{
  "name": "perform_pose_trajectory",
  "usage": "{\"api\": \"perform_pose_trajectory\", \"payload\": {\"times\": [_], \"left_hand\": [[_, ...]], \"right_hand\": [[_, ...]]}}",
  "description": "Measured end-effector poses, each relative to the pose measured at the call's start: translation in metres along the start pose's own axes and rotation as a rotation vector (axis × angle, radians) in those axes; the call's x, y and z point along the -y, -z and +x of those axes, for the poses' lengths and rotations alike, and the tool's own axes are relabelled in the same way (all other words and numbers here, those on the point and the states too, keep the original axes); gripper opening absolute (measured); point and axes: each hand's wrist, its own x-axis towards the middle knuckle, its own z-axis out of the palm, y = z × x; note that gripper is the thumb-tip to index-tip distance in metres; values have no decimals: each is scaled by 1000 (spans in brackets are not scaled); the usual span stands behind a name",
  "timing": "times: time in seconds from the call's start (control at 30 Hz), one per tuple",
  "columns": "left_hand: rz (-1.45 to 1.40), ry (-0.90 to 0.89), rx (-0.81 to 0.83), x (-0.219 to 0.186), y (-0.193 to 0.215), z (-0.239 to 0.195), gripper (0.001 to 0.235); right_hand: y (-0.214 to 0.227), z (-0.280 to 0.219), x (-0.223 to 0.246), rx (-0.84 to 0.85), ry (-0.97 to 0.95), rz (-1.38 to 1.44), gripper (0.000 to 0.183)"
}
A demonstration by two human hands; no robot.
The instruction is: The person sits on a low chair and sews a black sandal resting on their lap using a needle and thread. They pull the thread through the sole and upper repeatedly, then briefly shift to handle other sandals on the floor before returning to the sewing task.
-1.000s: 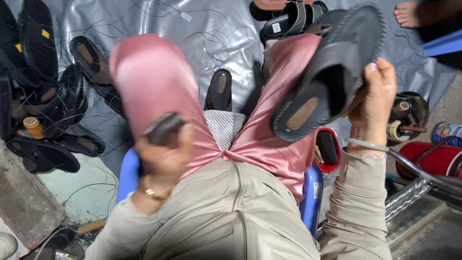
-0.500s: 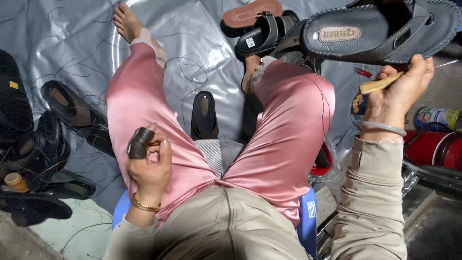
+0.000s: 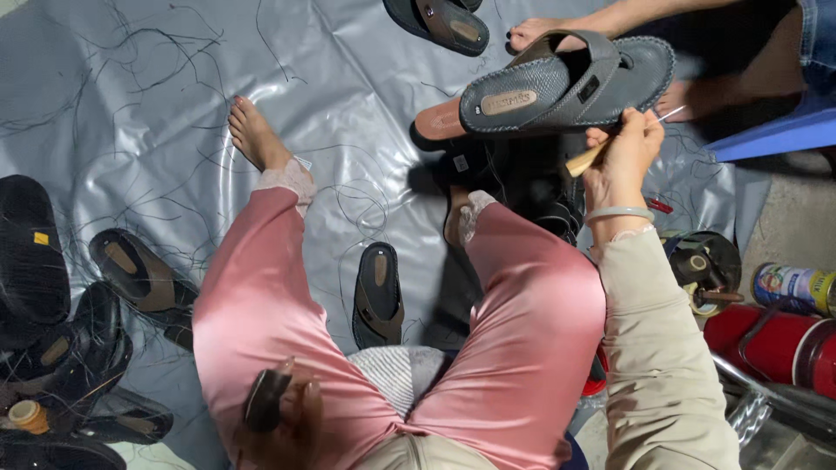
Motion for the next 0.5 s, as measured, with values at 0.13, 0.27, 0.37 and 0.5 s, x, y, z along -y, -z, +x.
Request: {"api": "perform_pose_trajectory", "payload": {"times": [0.13,0.27,0.37,0.5], "left_hand": [[507,452,93,100,-216,196,38],[463,473,150,99,-209,199,38],[441,488,136,119,-225,193,39],[650,49,757,227,-308,95,35]], "right_hand": [[-41,-9,-11,222,-225,-232,30],[-36,-35,-18,306,-335,-376,33],[-25,-58,1,417,-349,-430,36],[-21,-81,47,491,-255,-385,31]]}}
